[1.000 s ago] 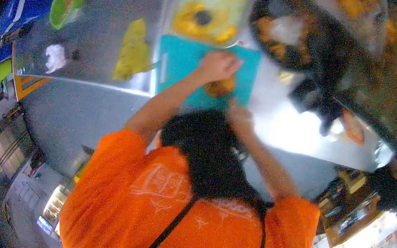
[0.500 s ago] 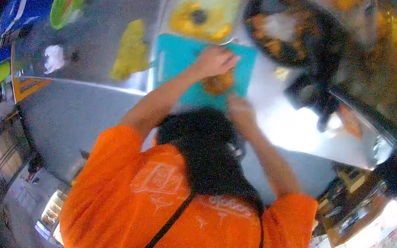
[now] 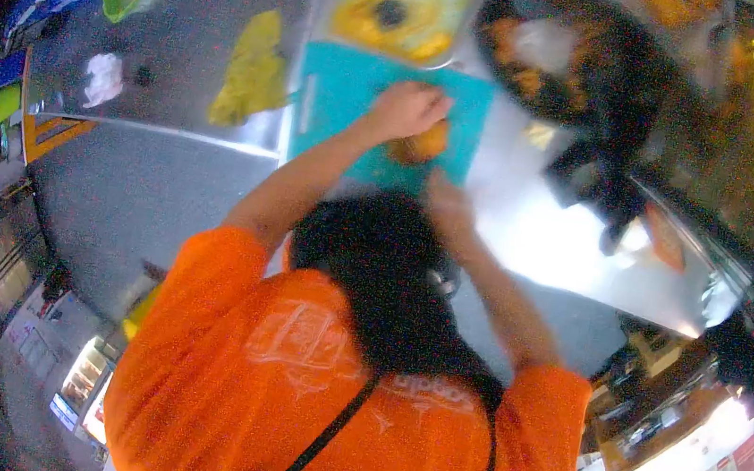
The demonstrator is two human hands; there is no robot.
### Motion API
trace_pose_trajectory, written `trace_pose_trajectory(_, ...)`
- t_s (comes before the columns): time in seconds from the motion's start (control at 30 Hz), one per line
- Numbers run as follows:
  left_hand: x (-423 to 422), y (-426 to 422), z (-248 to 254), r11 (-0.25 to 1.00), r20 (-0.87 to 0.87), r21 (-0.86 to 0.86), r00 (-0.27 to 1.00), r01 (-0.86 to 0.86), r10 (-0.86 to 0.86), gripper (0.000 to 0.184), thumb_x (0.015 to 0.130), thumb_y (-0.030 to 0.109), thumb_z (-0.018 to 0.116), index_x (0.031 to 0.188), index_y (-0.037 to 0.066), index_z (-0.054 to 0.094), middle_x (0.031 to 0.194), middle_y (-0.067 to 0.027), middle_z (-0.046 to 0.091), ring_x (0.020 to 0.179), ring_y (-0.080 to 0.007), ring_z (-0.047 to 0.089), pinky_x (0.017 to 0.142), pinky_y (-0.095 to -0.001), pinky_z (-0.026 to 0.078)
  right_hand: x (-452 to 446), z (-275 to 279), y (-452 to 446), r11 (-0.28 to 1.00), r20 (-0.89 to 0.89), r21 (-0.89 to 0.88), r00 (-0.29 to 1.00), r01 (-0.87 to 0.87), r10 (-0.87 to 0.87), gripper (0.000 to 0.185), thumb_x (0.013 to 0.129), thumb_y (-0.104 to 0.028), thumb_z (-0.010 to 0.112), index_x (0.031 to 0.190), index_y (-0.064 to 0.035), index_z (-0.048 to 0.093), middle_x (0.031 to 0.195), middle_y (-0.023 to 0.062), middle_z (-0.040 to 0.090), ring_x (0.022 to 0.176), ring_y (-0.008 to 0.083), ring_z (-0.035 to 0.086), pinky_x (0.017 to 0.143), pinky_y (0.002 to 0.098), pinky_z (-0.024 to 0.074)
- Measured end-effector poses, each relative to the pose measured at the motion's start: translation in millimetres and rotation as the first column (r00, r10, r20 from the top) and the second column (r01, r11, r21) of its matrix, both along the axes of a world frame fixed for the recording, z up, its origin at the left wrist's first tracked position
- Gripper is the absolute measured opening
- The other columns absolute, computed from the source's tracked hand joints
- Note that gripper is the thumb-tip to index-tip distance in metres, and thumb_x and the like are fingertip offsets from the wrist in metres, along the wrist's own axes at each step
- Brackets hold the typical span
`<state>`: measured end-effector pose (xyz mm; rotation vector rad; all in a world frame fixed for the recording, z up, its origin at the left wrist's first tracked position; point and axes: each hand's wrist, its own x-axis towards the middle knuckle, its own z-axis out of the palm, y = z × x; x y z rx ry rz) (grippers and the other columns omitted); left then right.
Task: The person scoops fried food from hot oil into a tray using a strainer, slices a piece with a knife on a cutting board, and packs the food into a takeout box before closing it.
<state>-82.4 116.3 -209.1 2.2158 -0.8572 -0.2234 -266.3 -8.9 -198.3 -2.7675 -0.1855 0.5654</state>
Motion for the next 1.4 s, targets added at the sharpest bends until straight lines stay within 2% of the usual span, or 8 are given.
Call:
trace_pose_trajectory(0.27,4,5,-1,0.994,-0.005,-0.107,1.000,-0.004,0.004,0.036,0.090,0.035,0.052,0.073,0.005,0.060,0.073,-0.0176,0.063,0.069,-0.0387,0.061,0.064,-0.0493,0.048,7,22,1,0.997,0.224,0.073,0.975,-0.018,0.001,0.023,0.085,-0.012,0.050,0.104,-0.0003,0.047,0.067,0.0189,0.061,0.061,0.0376,0.062,0.053,0.0490,0.0490)
trace_pose_trajectory(0.5,-6,16,2,0.989,-0.075,-0.110,0.993,-0.095,0.087,0.035,0.090,0.034,0.052,0.076,0.003,0.060,0.077,-0.0200,0.062,0.074,-0.0411,0.060,0.067,-0.0503,0.047,-2,33,9,0.999,0.053,0.045,0.999,-0.006,0.004,0.025,0.086,-0.018,0.050,0.106,-0.0025,0.048,0.074,0.0201,0.062,0.069,0.0387,0.063,0.060,0.0508,0.0495)
trace_pose_trajectory(0.63,-13,14,-10,0.990,-0.106,-0.098,0.990,-0.106,0.095,0.033,0.088,0.033,0.053,0.075,0.005,0.061,0.074,-0.0197,0.062,0.071,-0.0404,0.060,0.064,-0.0501,0.047,1,33,9,1.000,-0.082,0.007,0.996,-0.015,0.016,0.048,0.076,-0.010,0.056,0.122,0.0031,0.048,0.079,0.0127,0.063,0.069,0.0275,0.063,0.058,0.0404,0.0504)
trace_pose_trajectory(0.8,-6,17,-7,0.997,-0.042,0.069,0.999,0.017,-0.014,0.031,0.087,0.034,0.052,0.077,0.006,0.062,0.079,-0.0195,0.063,0.073,-0.0401,0.061,0.067,-0.0504,0.048,-3,-30,1,0.999,-0.012,-0.053,1.000,0.011,-0.012,0.034,0.086,-0.021,0.053,0.113,-0.0016,0.046,0.079,0.0194,0.063,0.071,0.0374,0.063,0.062,0.0500,0.0492)
trace_pose_trajectory(0.9,-3,10,-7,1.000,-0.031,-0.002,0.999,0.027,-0.027,0.030,0.086,0.033,0.053,0.077,0.006,0.062,0.077,-0.0188,0.063,0.071,-0.0395,0.061,0.066,-0.0504,0.048,-6,-12,-7,0.986,0.248,0.165,0.969,-0.023,-0.019,0.033,0.085,-0.020,0.054,0.112,-0.0021,0.046,0.075,0.0189,0.062,0.067,0.0368,0.062,0.057,0.0488,0.0486)
trace_pose_trajectory(1.07,1,-18,26,0.974,-0.039,-0.225,0.999,-0.021,0.013,0.027,0.085,0.031,0.053,0.075,0.007,0.062,0.074,-0.0177,0.063,0.069,-0.0388,0.061,0.065,-0.0504,0.048,8,40,-25,0.999,-0.065,0.001,0.997,0.048,-0.048,0.028,0.085,-0.019,0.054,0.108,-0.0048,0.047,0.070,0.0209,0.060,0.060,0.0399,0.059,0.055,0.0506,0.0479)
trace_pose_trajectory(1.17,5,-36,5,0.977,0.013,-0.205,0.998,0.061,-0.059,0.027,0.085,0.030,0.052,0.075,0.008,0.062,0.074,-0.0174,0.062,0.068,-0.0387,0.060,0.064,-0.0503,0.048,2,33,-35,0.996,0.212,0.089,0.976,0.030,-0.048,0.026,0.085,-0.017,0.053,0.108,-0.0056,0.046,0.070,0.0221,0.061,0.064,0.0424,0.060,0.057,0.0529,0.0476)
trace_pose_trajectory(1.4,2,-28,-18,0.996,-0.025,-0.035,0.996,0.083,-0.084,0.029,0.085,0.033,0.053,0.074,0.008,0.062,0.074,-0.0167,0.063,0.069,-0.0381,0.062,0.065,-0.0497,0.049,10,-3,-25,0.992,-0.097,0.030,0.988,0.126,-0.122,0.022,0.087,-0.013,0.048,0.107,-0.0046,0.047,0.075,0.0237,0.062,0.067,0.0426,0.061,0.060,0.0559,0.0469)
